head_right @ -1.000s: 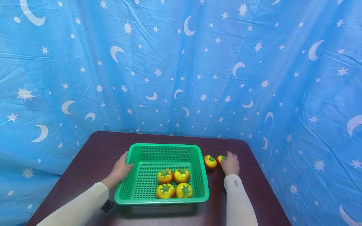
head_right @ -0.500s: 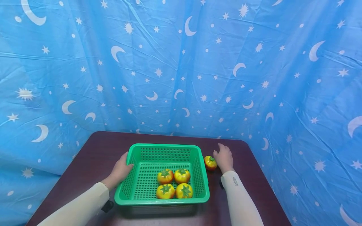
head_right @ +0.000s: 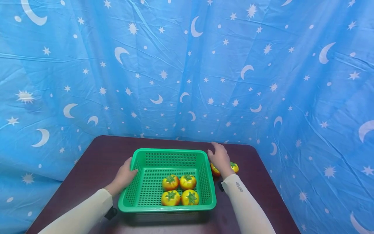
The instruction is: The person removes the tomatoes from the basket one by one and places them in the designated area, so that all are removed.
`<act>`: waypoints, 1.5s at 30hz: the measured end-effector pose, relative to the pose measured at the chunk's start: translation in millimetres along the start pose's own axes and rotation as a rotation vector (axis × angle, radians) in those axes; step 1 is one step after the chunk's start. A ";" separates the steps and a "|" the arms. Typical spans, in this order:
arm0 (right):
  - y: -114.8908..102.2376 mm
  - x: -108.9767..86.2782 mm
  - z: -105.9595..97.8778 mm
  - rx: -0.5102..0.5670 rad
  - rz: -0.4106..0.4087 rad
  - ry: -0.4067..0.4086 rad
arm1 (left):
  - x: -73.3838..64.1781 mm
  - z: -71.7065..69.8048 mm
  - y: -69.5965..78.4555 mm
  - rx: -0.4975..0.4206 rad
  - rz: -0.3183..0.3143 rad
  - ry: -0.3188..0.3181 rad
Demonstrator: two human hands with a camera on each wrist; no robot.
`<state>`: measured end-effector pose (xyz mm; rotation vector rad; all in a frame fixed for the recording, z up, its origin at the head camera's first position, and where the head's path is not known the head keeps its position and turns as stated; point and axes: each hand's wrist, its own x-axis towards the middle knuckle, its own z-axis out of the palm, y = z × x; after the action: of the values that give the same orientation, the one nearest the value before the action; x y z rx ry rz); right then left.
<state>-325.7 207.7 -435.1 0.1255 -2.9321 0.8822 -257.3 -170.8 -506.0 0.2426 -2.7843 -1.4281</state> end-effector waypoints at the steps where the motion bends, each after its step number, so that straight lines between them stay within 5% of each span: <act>1: -3.9 -1.0 1.3 0.013 -0.005 -0.006 | 0.5 0.0 -0.5 0.004 -0.001 -0.005; 17: -47.8 -8.9 21.8 0.077 -0.099 -0.102 | 2.2 -0.6 0.3 0.010 -0.008 -0.020; 45: -75.1 -22.5 43.6 0.039 -0.216 -0.192 | 1.6 -0.8 -1.1 0.012 -0.010 -0.031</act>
<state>-298.0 122.4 -432.4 0.5478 -2.9964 0.9410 -258.7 -172.3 -506.6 0.2371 -2.8207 -1.4305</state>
